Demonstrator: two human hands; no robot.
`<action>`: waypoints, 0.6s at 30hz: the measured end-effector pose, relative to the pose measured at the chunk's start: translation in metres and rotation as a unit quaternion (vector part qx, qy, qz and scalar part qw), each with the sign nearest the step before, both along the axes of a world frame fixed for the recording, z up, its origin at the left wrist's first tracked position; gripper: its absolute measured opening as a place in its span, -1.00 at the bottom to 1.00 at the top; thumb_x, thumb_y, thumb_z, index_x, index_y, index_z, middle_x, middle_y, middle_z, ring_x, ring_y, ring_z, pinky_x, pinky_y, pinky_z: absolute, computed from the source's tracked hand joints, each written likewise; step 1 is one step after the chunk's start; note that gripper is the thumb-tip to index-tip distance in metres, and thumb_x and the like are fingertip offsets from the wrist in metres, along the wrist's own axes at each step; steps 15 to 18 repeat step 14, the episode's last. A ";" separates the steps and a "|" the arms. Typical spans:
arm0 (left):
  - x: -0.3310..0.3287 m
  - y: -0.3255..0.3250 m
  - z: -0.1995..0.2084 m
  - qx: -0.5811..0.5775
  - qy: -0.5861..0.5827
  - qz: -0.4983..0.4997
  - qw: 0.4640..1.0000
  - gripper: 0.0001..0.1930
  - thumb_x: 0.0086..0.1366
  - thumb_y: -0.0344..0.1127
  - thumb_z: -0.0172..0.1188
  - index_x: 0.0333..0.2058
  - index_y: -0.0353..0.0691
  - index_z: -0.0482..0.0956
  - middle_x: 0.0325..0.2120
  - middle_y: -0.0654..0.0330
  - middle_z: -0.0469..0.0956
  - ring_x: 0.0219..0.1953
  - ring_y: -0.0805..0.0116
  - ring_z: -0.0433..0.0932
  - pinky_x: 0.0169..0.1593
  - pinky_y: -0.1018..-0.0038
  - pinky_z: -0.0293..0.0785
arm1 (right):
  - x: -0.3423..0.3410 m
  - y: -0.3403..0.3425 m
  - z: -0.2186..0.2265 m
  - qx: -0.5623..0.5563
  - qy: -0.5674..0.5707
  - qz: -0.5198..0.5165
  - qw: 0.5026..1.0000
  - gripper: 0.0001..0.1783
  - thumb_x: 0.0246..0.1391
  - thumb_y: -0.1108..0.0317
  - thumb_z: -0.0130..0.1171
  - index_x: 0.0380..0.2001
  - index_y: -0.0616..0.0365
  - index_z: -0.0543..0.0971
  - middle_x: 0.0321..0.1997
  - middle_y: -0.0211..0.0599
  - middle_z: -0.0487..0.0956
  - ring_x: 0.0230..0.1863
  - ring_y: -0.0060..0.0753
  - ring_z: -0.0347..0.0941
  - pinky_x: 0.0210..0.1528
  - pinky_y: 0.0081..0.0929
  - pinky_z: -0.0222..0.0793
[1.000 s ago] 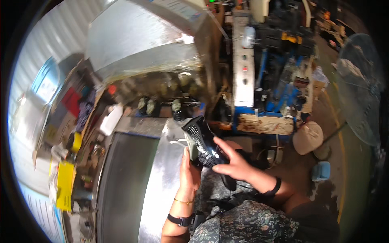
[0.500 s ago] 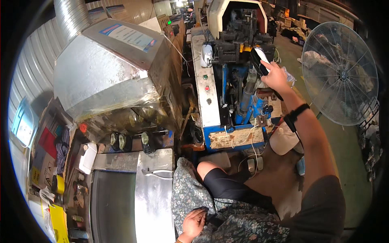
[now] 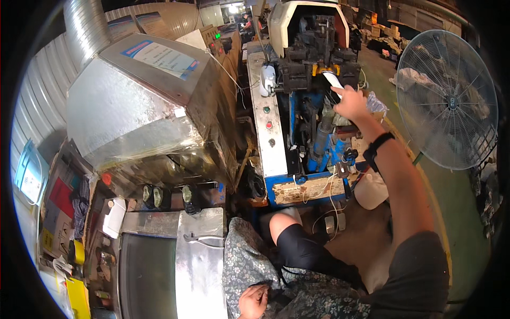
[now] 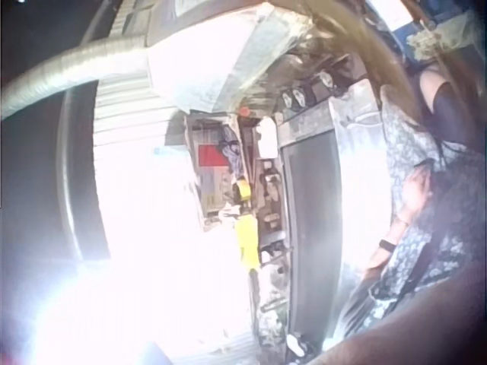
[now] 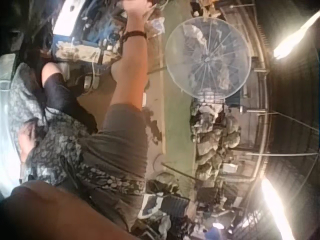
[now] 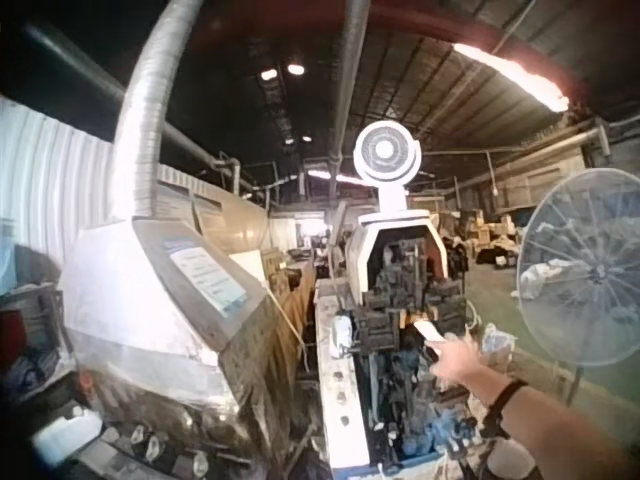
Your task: The person picks up a shoe from the conveyor belt, fits it onto a machine to be pressed, and then removes it. They press a sole onto the bottom of the shoe by hand, smoothing the edges, and place it back onto the conveyor belt.
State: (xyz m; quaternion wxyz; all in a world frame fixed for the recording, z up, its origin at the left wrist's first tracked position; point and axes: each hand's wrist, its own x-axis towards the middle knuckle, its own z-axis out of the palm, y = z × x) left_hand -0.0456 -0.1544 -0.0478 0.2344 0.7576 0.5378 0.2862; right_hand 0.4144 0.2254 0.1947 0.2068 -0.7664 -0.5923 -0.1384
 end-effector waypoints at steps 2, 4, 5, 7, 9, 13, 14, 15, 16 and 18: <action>0.001 0.000 0.002 0.005 -0.009 0.001 1.000 -0.78 0.27 -0.38 0.08 -0.22 -0.33 0.65 -0.21 -0.05 0.63 -0.14 -0.03 0.59 -0.03 0.25 0.50 | 0.004 -0.006 -0.008 0.016 0.013 -0.020 1.000 -0.28 -0.26 0.29 0.26 0.12 -0.44 0.54 0.01 -0.28 0.50 0.03 0.10 0.36 0.10 -0.03 0.29; 0.005 0.002 0.006 0.017 -0.017 0.018 1.000 -0.78 0.27 -0.37 0.08 -0.22 -0.32 0.65 -0.21 -0.04 0.63 -0.15 -0.03 0.59 -0.04 0.25 0.51 | 0.006 -0.005 0.002 -0.016 0.015 -0.021 1.000 -0.24 -0.29 0.26 0.30 0.14 -0.43 0.52 0.04 -0.26 0.49 0.05 0.12 0.36 0.13 -0.04 0.29; 0.005 0.006 0.009 0.017 0.013 0.021 1.000 -0.78 0.27 -0.37 0.09 -0.22 -0.31 0.65 -0.21 -0.04 0.63 -0.15 -0.03 0.59 -0.03 0.24 0.50 | 0.006 -0.001 0.010 -0.064 0.011 -0.002 0.998 -0.24 -0.29 0.25 0.31 0.15 -0.43 0.52 0.05 -0.26 0.49 0.07 0.13 0.35 0.15 -0.04 0.28; 0.005 0.009 0.008 0.006 0.024 0.017 1.000 -0.78 0.27 -0.35 0.10 -0.21 -0.31 0.65 -0.21 -0.04 0.63 -0.14 -0.03 0.59 -0.02 0.23 0.50 | 0.005 0.002 0.019 -0.169 -0.005 0.019 0.985 -0.19 -0.21 0.03 0.31 0.25 -0.45 0.40 0.23 -0.17 0.39 0.18 0.21 0.29 0.24 -0.02 0.22; 0.010 0.014 0.008 0.000 0.028 0.006 1.000 -0.78 0.26 -0.34 0.11 -0.20 -0.30 0.65 -0.20 -0.05 0.63 -0.13 -0.03 0.59 -0.01 0.23 0.49 | 0.022 0.012 -0.007 -0.159 -0.028 0.011 0.987 -0.16 -0.16 -0.09 0.27 0.29 -0.46 0.33 0.31 -0.10 0.29 0.22 0.27 0.25 0.26 -0.01 0.20; 0.003 0.009 0.002 -0.002 0.042 0.034 0.999 -0.80 0.17 -0.32 0.21 -0.25 -0.23 0.66 -0.22 0.07 0.64 -0.16 0.08 0.59 -0.02 0.31 0.49 | -0.001 0.005 -0.034 -0.142 -0.073 0.055 0.986 -0.07 -0.06 -0.34 0.13 0.39 -0.50 0.10 0.50 0.02 -0.08 0.33 0.47 0.06 0.35 0.10 0.07; 0.003 0.013 -0.008 0.012 0.026 0.015 0.999 -0.84 0.08 -0.35 0.29 -0.31 -0.17 0.68 -0.26 0.18 0.66 -0.20 0.20 0.61 -0.06 0.40 0.50 | 0.025 0.003 -0.045 -0.124 -0.067 0.049 0.989 -0.05 -0.05 -0.34 0.13 0.40 -0.49 0.06 0.52 0.00 -0.15 0.35 0.44 0.03 0.35 0.12 0.05; 0.003 0.013 -0.008 0.012 0.026 0.015 0.999 -0.84 0.08 -0.35 0.29 -0.31 -0.17 0.68 -0.26 0.18 0.66 -0.20 0.20 0.61 -0.06 0.40 0.50 | 0.025 0.003 -0.045 -0.124 -0.067 0.049 0.989 -0.05 -0.05 -0.34 0.13 0.40 -0.49 0.06 0.52 0.00 -0.15 0.35 0.44 0.03 0.35 0.12 0.05; 0.003 0.013 -0.008 0.012 0.026 0.015 0.999 -0.84 0.08 -0.35 0.29 -0.31 -0.17 0.68 -0.26 0.18 0.66 -0.20 0.20 0.61 -0.06 0.40 0.50 | 0.025 0.003 -0.045 -0.124 -0.067 0.049 0.989 -0.05 -0.05 -0.34 0.13 0.40 -0.49 0.06 0.52 0.00 -0.15 0.35 0.44 0.03 0.35 0.12 0.05; 0.003 0.013 -0.008 0.012 0.026 0.015 0.999 -0.84 0.08 -0.35 0.29 -0.31 -0.17 0.68 -0.26 0.18 0.66 -0.20 0.20 0.61 -0.06 0.40 0.50 | 0.025 0.003 -0.045 -0.124 -0.067 0.049 0.989 -0.05 -0.05 -0.34 0.13 0.40 -0.49 0.06 0.52 0.00 -0.15 0.35 0.44 0.03 0.35 0.12 0.05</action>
